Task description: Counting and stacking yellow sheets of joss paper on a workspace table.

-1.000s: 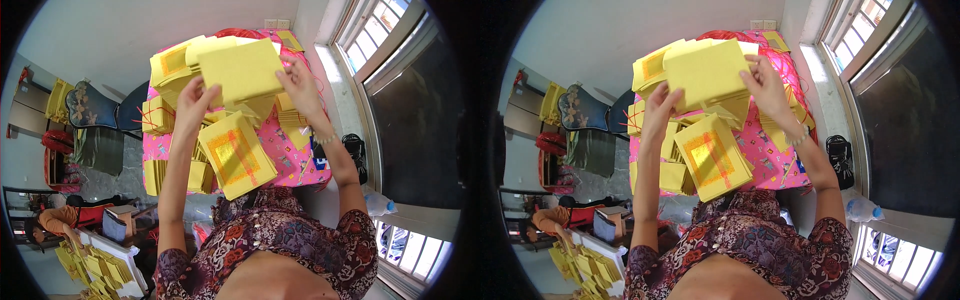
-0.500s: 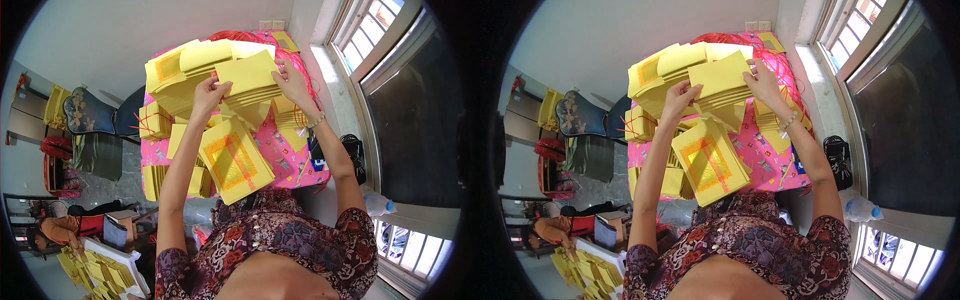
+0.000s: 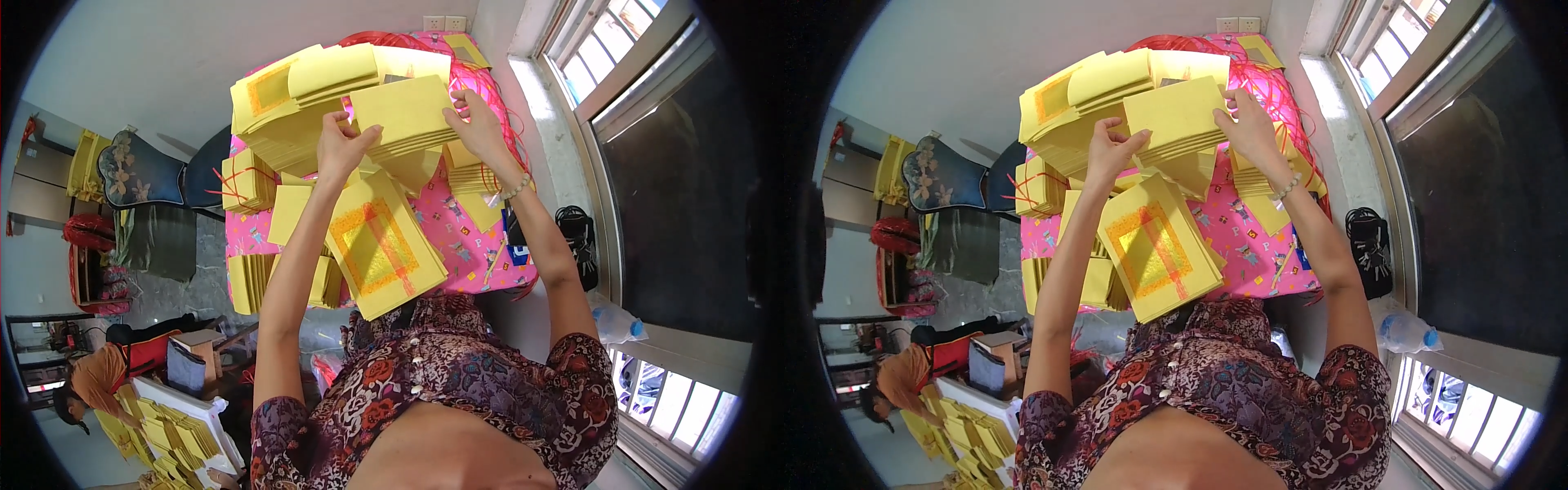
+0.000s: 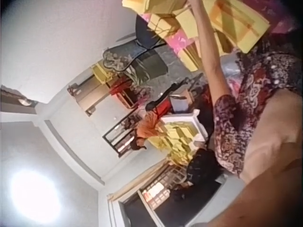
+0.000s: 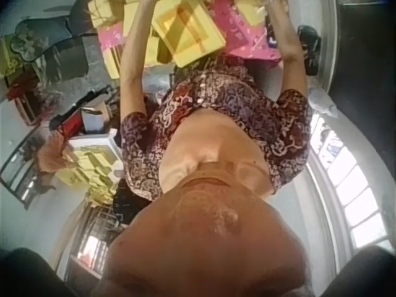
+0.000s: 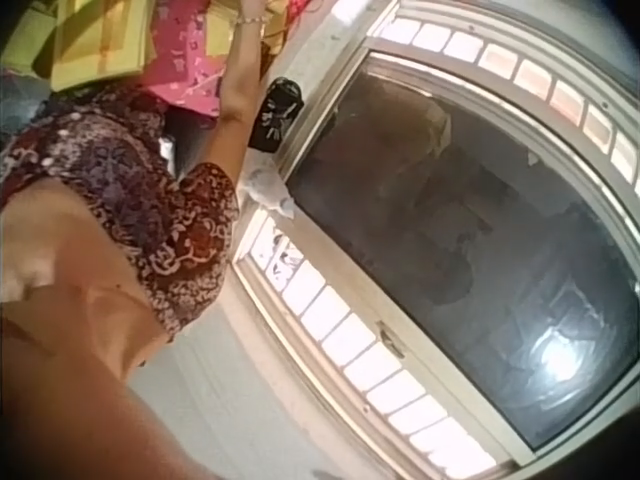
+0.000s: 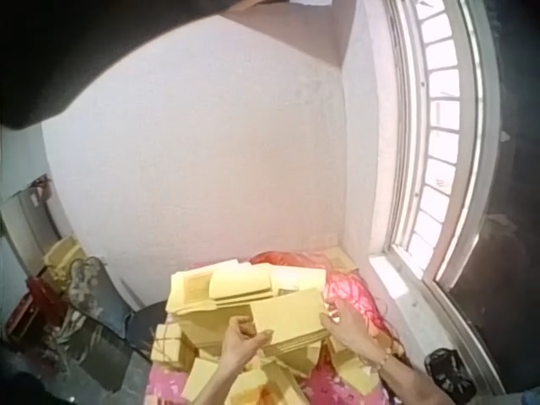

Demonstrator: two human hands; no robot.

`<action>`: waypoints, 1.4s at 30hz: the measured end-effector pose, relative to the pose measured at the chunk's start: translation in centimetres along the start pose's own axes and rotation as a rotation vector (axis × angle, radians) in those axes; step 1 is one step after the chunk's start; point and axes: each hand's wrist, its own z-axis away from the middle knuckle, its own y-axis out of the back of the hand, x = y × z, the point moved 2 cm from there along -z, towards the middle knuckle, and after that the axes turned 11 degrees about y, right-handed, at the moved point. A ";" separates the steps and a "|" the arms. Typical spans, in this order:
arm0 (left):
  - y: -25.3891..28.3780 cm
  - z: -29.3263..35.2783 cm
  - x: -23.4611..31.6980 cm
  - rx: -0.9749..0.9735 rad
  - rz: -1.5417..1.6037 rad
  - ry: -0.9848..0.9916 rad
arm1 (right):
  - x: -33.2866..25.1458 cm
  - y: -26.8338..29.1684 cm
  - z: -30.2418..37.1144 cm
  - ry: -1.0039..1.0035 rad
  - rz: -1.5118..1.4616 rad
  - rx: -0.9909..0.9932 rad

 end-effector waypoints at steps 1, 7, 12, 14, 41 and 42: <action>0.0 0.0 -0.3 0.001 0.000 0.004 | 0.3 -0.2 0.0 -0.193 -0.156 -0.087; 0.2 0.5 -0.4 -0.024 0.079 0.115 | 2.0 -0.5 0.4 -0.389 -0.272 -0.226; 0.0 0.9 0.1 -0.120 0.223 0.148 | 1.5 -0.1 0.1 -0.392 -0.284 -0.254; 0.0 0.7 -0.3 -0.097 0.220 0.132 | 1.2 -0.3 0.2 -0.405 -0.315 -0.261; 2.5 11.2 -5.7 -0.191 0.124 -0.089 | -7.4 4.5 5.4 -0.009 -0.474 -0.194; 2.4 12.8 -6.1 -0.303 0.089 -0.042 | -8.2 4.4 6.6 -0.014 -0.524 -0.433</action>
